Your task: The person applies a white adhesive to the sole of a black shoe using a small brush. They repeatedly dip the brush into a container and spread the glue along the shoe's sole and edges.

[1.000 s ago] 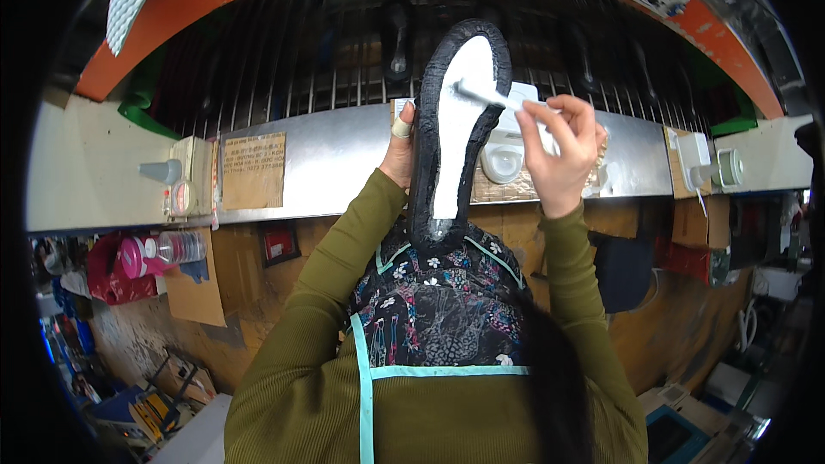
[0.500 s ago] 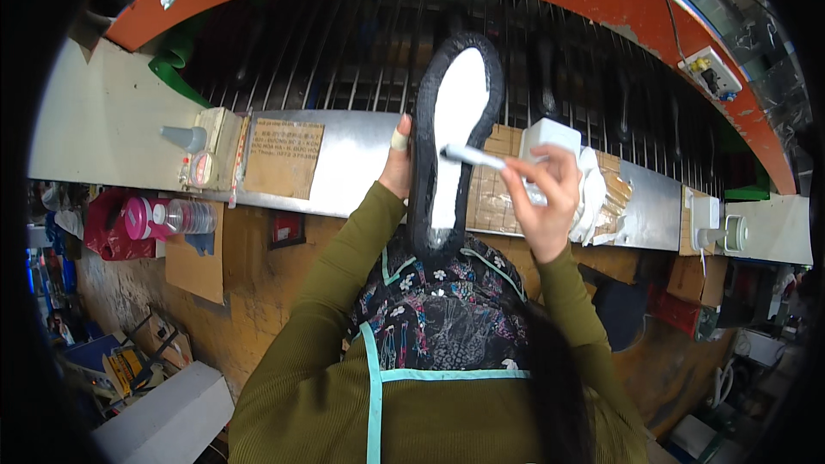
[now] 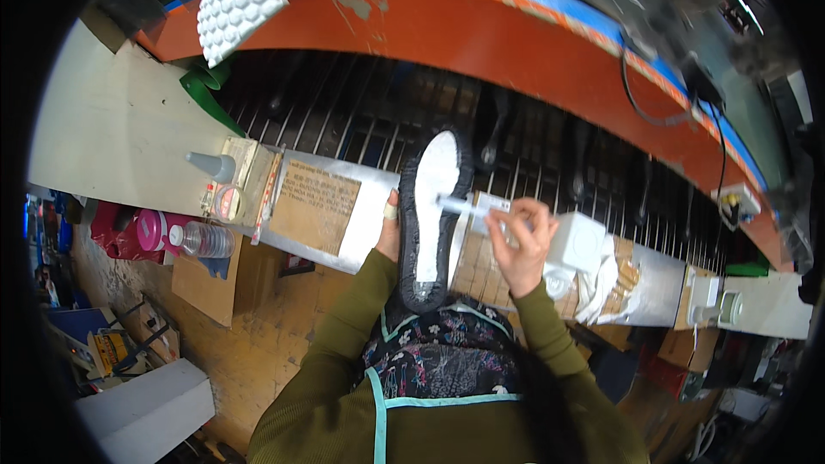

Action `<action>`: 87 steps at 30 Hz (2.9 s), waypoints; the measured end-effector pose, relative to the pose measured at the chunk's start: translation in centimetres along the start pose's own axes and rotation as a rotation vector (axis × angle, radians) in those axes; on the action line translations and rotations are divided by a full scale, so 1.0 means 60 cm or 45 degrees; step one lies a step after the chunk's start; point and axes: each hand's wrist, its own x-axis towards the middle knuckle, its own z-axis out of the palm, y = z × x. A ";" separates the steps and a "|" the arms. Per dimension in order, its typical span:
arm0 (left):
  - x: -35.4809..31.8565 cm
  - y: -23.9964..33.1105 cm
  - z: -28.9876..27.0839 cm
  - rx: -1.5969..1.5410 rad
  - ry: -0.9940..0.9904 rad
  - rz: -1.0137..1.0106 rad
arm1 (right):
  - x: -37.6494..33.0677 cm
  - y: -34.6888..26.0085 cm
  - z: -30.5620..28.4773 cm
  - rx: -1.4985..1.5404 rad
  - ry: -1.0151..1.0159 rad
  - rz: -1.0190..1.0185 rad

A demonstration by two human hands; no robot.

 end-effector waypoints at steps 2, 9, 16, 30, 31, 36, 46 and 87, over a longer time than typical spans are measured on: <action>0.010 0.022 -0.001 -0.063 0.108 0.030 | 0.005 -0.002 0.020 0.647 -0.147 0.453; 0.195 0.039 -0.175 -0.306 0.018 0.358 | 0.021 0.185 0.209 0.118 -0.330 0.842; 0.305 0.175 -0.155 -0.658 0.517 0.076 | 0.034 0.259 0.328 -0.274 -0.384 0.551; 0.376 0.177 -0.384 -0.545 0.792 0.036 | 0.076 0.214 0.136 0.945 -0.307 1.207; 0.390 0.172 -0.322 -0.494 0.855 -0.049 | 0.008 0.251 0.134 0.851 -0.204 1.133; 0.258 0.117 -0.115 -0.109 0.911 -0.029 | -0.022 0.113 -0.051 1.167 -0.193 1.149; -0.078 -0.092 0.179 0.046 -0.813 -0.248 | -0.119 0.031 -0.246 0.974 -0.457 0.717; -0.100 -0.098 0.273 0.802 -0.304 1.352 | -0.377 0.229 -0.208 0.917 -0.014 1.573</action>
